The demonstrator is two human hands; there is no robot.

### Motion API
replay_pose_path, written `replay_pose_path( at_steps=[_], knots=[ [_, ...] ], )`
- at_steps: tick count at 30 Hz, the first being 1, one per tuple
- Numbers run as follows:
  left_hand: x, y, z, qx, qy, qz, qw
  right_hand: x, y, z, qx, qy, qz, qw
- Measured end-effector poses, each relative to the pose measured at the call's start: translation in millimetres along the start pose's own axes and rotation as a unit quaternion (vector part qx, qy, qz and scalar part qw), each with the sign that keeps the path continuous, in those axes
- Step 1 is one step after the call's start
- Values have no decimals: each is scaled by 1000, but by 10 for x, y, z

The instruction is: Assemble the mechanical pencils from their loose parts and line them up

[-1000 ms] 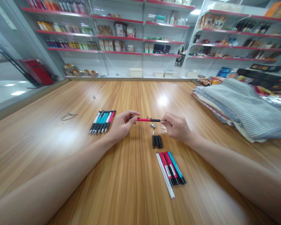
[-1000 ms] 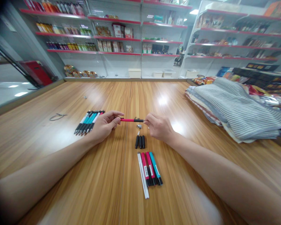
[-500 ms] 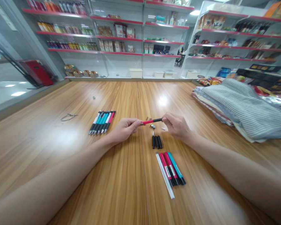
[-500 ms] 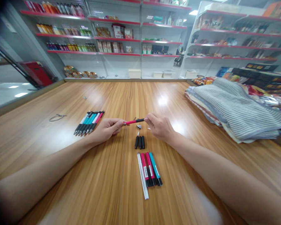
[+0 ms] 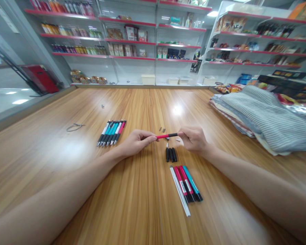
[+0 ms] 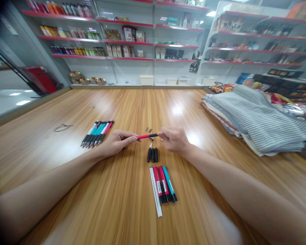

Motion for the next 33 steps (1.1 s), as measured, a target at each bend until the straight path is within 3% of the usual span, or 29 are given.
replay_pose_path(
  at_steps=[8,16,21,25,28,30,33],
  knots=[
    [40,33,-37,-117,55,-67,989,-13,15,22,-21,19,-7,1000],
    [78,66,-42,-272,107,-207,934,-17,22,15,-42,23,-37,998],
    [56,110,-102,-297,87,-202,929,-14,28,3,-49,31,-36,998],
    [10,130,-79,-201,151,-128,959,-17,-14,13,-31,57,-31,997],
    [-27,35,-22,-21,176,-50,983,-23,-50,17,-30,70,-31,997],
    [-47,-41,9,136,179,-16,974,-27,-64,8,-38,62,-21,997],
    [-68,-88,41,320,188,-1,929,-32,-80,-24,-44,28,9,999]
  ],
)
Point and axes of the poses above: each hand's wrist, its own x-axis away from the middle knuckle, its own z-axis out of the back of the hand, y = z × x, the point moved 3 cm from there along -x, towards the middle knuckle, and after that the axes turned 5 degrees about x, right-handed, at the moved point
